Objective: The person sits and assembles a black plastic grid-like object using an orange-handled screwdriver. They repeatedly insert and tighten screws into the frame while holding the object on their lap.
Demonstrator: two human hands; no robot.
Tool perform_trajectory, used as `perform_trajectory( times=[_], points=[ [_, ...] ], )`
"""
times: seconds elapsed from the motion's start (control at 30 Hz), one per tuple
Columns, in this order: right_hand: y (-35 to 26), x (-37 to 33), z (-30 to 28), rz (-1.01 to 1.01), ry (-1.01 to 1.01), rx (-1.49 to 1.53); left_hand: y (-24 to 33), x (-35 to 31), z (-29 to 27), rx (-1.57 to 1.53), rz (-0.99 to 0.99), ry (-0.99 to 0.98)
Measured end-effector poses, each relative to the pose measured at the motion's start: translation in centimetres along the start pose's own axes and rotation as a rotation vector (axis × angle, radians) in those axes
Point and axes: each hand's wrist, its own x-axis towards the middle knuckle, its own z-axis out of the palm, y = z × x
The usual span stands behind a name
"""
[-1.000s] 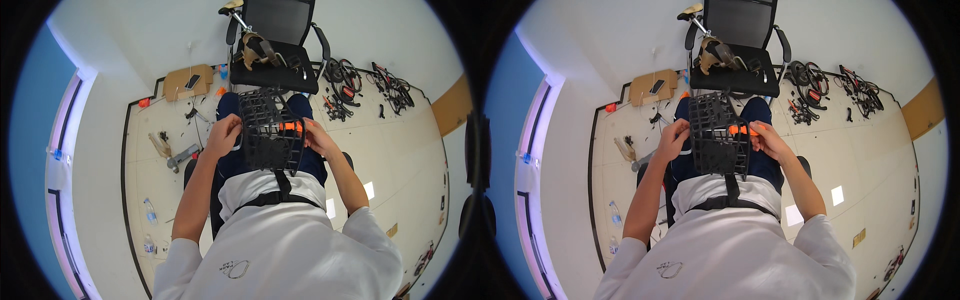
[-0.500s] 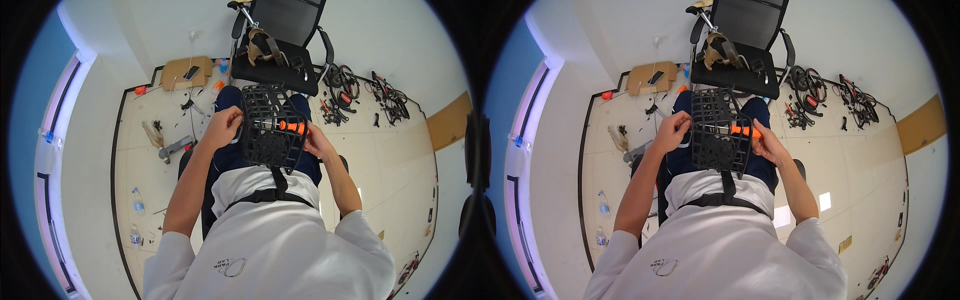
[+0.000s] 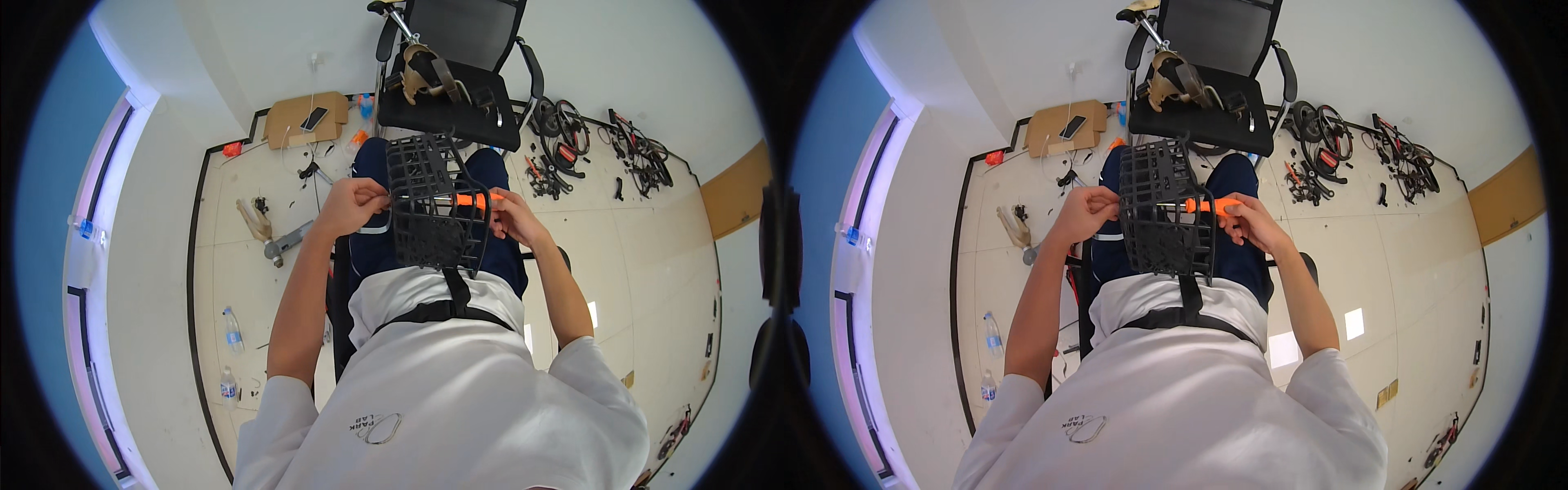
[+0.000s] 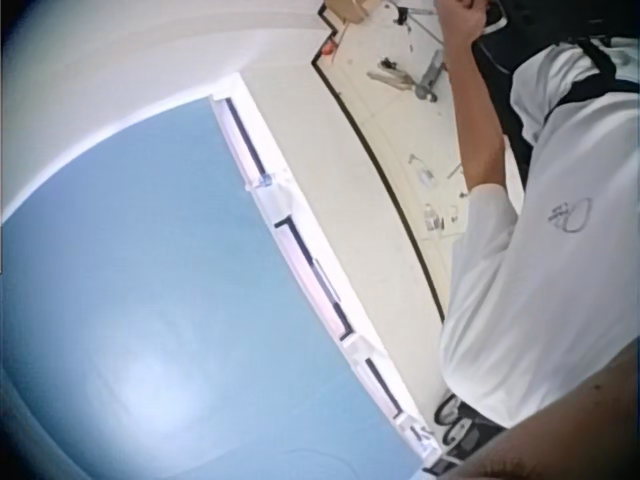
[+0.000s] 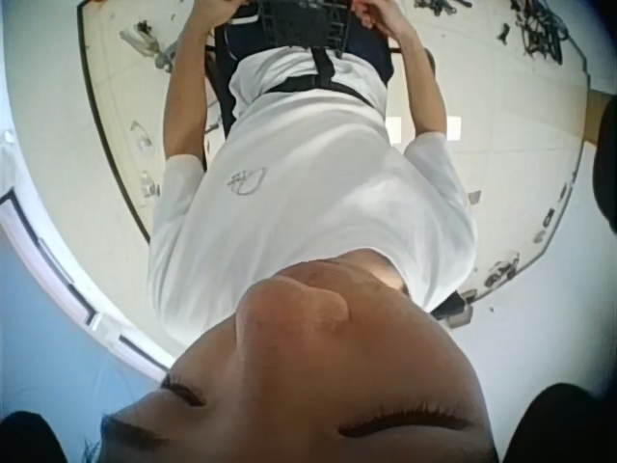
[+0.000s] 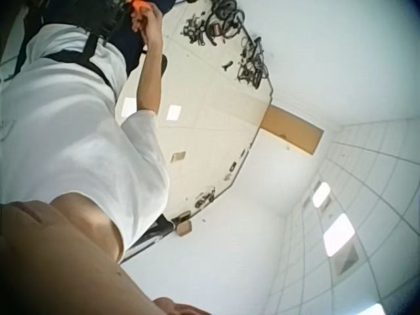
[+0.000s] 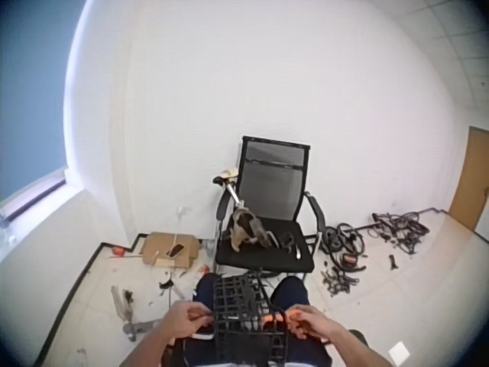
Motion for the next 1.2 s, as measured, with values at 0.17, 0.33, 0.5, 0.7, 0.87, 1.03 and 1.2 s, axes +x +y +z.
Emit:
perform_trajectory(
  times=[0.17,0.33,0.5,0.7,0.87,1.03,1.2],
  points=[
    [0.9,-0.9,-0.3,0.082,0.069,-0.006,-1.9,1.1,0.3,0.078,0.083,-0.031],
    [0.7,-0.2,0.0,0.161,0.040,-0.038,-2.7,1.2,0.1,0.071,0.168,0.026],
    [-0.2,-0.1,0.3,0.070,-0.001,0.027,-2.0,1.5,0.1,0.049,0.175,0.010],
    [0.2,-0.1,0.6,-0.095,0.027,-0.059,-1.9,1.4,0.2,0.046,0.158,0.002],
    [-0.9,-0.7,0.6,-0.065,0.017,-0.074,-2.0,1.4,0.4,0.064,0.164,-0.027],
    [-1.1,-0.9,0.8,0.065,0.052,-0.008,-2.3,1.7,0.7,0.032,0.178,-0.004],
    [-0.6,-0.6,0.7,-0.024,0.026,0.013,-2.9,1.8,0.6,-0.023,0.147,0.001]
  ],
)
